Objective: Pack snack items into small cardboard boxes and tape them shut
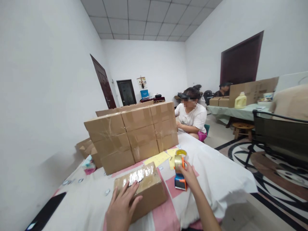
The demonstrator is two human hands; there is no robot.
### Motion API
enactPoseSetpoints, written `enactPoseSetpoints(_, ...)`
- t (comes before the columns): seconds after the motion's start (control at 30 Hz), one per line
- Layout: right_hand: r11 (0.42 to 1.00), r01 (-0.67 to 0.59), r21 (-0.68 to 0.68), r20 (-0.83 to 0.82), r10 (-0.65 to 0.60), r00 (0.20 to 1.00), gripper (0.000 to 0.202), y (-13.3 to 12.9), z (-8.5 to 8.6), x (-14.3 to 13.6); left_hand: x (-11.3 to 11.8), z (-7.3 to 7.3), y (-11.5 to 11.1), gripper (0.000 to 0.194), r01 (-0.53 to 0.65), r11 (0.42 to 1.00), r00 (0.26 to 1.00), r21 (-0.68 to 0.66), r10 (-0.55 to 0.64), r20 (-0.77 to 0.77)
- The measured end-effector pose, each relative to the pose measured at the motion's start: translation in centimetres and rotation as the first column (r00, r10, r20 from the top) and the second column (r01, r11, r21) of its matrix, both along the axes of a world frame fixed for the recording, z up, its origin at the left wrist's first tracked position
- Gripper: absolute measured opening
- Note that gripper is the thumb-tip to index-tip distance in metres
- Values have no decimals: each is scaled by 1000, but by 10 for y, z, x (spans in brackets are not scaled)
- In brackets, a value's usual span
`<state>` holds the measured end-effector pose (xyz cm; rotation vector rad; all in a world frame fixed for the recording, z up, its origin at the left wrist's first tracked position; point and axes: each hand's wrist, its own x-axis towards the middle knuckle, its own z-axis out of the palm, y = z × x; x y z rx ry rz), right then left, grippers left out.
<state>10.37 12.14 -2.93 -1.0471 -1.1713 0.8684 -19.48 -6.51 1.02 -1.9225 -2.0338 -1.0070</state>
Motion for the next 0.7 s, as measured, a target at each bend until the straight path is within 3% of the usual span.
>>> enactPoseSetpoints(0.1, 990, -125, -67, 101, 131, 986, 47, -5, -5, -7, 2, 1, -2, 38, -4, 1000, 1000, 13, 5, -11)
enactPoseSetpoints(0.27, 997, 71, 15, 232, -73, 970, 40, -25, -4, -16, 5, 4, -3, 38, -7, 1000, 999, 4, 7, -45)
enactPoseSetpoints(0.4, 998, 40, 41, 251, -49, 967, 38, -33, -2, -19, 6, 2, -3, 38, -10, 1000, 999, 28, 11, -50)
enactPoseSetpoints(0.53, 999, 38, -15, 279, -32, 960, 38, -37, 1, -20, 9, 0, -5, 38, -23, 999, 999, 48, 25, -44)
enactPoseSetpoints(0.7, 991, 122, 57, 305, -134, 943, 32, -39, 4, -19, 12, 2, -9, 39, -15, 997, 999, 70, 18, -41)
